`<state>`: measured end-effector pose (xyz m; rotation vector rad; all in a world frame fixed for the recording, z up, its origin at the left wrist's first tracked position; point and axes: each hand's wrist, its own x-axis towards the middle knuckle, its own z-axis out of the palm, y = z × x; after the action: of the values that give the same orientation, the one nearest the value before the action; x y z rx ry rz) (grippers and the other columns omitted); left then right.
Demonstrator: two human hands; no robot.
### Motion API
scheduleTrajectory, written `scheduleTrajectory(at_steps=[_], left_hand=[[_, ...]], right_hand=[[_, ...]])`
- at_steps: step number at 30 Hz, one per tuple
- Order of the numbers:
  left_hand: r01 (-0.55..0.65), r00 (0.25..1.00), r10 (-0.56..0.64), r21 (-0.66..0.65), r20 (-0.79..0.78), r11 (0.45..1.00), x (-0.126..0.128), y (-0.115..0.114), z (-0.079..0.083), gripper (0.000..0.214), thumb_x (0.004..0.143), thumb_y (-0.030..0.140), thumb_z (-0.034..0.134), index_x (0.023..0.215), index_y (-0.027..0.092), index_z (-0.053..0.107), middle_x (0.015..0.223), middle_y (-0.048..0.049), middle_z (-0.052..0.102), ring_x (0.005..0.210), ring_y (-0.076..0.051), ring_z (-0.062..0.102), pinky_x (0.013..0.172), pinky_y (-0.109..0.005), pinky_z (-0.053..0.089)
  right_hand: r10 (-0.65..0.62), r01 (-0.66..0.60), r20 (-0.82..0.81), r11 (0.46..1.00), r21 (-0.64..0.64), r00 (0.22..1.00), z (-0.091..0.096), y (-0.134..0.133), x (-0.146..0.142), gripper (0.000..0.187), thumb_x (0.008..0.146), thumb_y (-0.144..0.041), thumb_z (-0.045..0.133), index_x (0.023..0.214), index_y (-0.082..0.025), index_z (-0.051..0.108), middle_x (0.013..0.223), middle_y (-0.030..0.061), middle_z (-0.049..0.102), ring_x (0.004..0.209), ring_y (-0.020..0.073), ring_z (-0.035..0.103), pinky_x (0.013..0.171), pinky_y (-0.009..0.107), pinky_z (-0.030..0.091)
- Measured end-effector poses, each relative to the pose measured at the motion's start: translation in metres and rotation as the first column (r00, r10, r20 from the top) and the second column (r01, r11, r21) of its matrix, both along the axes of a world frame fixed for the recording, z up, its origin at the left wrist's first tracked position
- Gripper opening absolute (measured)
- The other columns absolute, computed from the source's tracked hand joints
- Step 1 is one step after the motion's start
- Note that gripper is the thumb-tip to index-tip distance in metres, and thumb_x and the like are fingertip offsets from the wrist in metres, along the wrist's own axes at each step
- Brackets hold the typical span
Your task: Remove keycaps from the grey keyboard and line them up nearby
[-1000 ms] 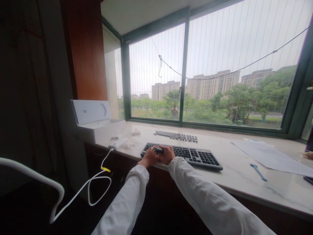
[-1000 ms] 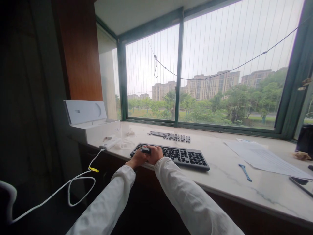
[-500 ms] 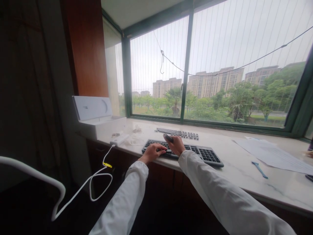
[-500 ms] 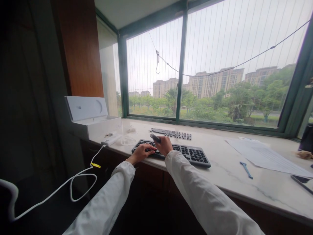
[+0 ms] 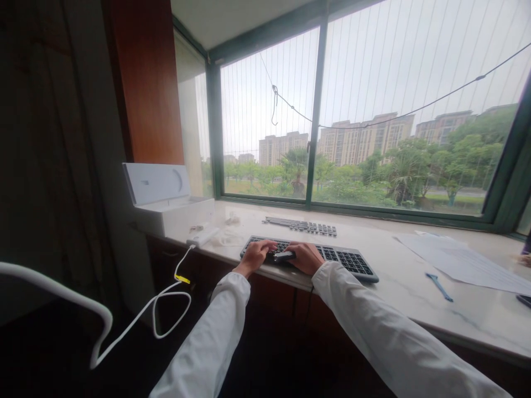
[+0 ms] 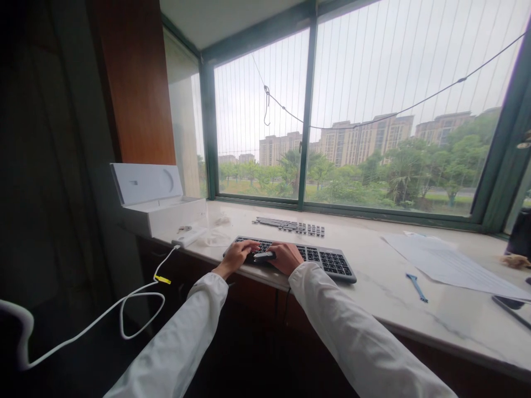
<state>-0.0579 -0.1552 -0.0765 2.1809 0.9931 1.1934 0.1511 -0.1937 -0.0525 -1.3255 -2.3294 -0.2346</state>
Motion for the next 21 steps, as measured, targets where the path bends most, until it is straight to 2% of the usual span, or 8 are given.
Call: scheduleTrajectory(at_steps=[5, 10, 12, 16, 18, 21], left_hand=[[-0.091, 0.994, 0.089, 0.032, 0.056, 0.995, 0.0, -0.001, 0.0, 0.036, 0.087, 0.012, 0.041, 0.105, 0.023, 0.07, 0.095, 0.0004, 0.074, 0.094, -0.013, 0.067, 0.089, -0.024, 0.051], [-0.226, 0.971, 0.22, 0.053, 0.092, 0.973, 0.003, -0.001, -0.002, 0.035, 0.087, 0.012, 0.039, 0.098, 0.023, 0.071, 0.093, 0.0, 0.074, 0.094, -0.014, 0.066, 0.09, -0.026, 0.049], [-0.316, 0.946, 0.308, 0.074, 0.098, 0.946, 0.004, -0.001, -0.004, 0.034, 0.087, 0.011, 0.039, 0.095, 0.022, 0.071, 0.094, -0.0008, 0.073, 0.092, -0.014, 0.066, 0.09, -0.027, 0.049], [-0.521, 0.853, 0.512, 0.104, 0.103, 0.847, 0.008, 0.0, -0.007, 0.035, 0.084, 0.009, 0.037, 0.09, 0.02, 0.069, 0.091, -0.0023, 0.073, 0.09, -0.016, 0.066, 0.086, -0.027, 0.048], [-0.549, 0.836, 0.545, 0.122, 0.068, 0.827, 0.009, 0.001, -0.008, 0.035, 0.083, 0.008, 0.037, 0.089, 0.02, 0.069, 0.092, -0.0025, 0.073, 0.089, -0.017, 0.065, 0.085, -0.027, 0.047], [-0.545, 0.834, 0.551, 0.134, -0.016, 0.828, 0.011, 0.001, -0.008, 0.035, 0.084, 0.007, 0.038, 0.089, 0.021, 0.07, 0.094, -0.0032, 0.073, 0.089, -0.017, 0.065, 0.084, -0.028, 0.047]], right_hand=[[-0.014, 0.014, 0.01, 1.0, 0.012, 1.0, 0.002, -0.001, -0.001, 0.021, 0.079, -0.026, 0.063, 0.098, -0.027, 0.073, 0.097, -0.0002, 0.07, 0.089, 0.0158, 0.064, 0.073, 0.023, 0.039], [-0.032, 0.032, 0.013, 0.999, -0.004, 0.999, 0.004, -0.004, -0.003, 0.021, 0.081, -0.026, 0.061, 0.097, -0.026, 0.073, 0.099, 0.0009, 0.069, 0.09, 0.0161, 0.064, 0.073, 0.024, 0.039], [-0.054, 0.054, 0.008, 0.999, -0.002, 0.998, 0.004, -0.004, -0.004, 0.02, 0.082, -0.026, 0.06, 0.098, -0.026, 0.072, 0.1, 0.0014, 0.069, 0.09, 0.0161, 0.064, 0.073, 0.024, 0.039], [-0.088, 0.088, 0.01, 0.996, 0.006, 0.996, 0.001, -0.005, -0.007, 0.02, 0.084, -0.028, 0.057, 0.096, -0.026, 0.072, 0.1, 0.0015, 0.068, 0.088, 0.016, 0.064, 0.069, 0.024, 0.038], [-0.101, 0.101, 0.019, 0.995, 0.008, 0.995, 0.0, -0.006, -0.008, 0.019, 0.084, -0.03, 0.057, 0.095, -0.026, 0.072, 0.099, 0.0013, 0.068, 0.087, 0.0166, 0.064, 0.067, 0.024, 0.038], [-0.149, 0.149, 0.035, 0.989, 0.007, 0.988, -0.001, -0.011, -0.011, 0.02, 0.086, -0.033, 0.055, 0.096, -0.026, 0.071, 0.101, 0.0024, 0.068, 0.086, 0.0176, 0.064, 0.065, 0.025, 0.037]])
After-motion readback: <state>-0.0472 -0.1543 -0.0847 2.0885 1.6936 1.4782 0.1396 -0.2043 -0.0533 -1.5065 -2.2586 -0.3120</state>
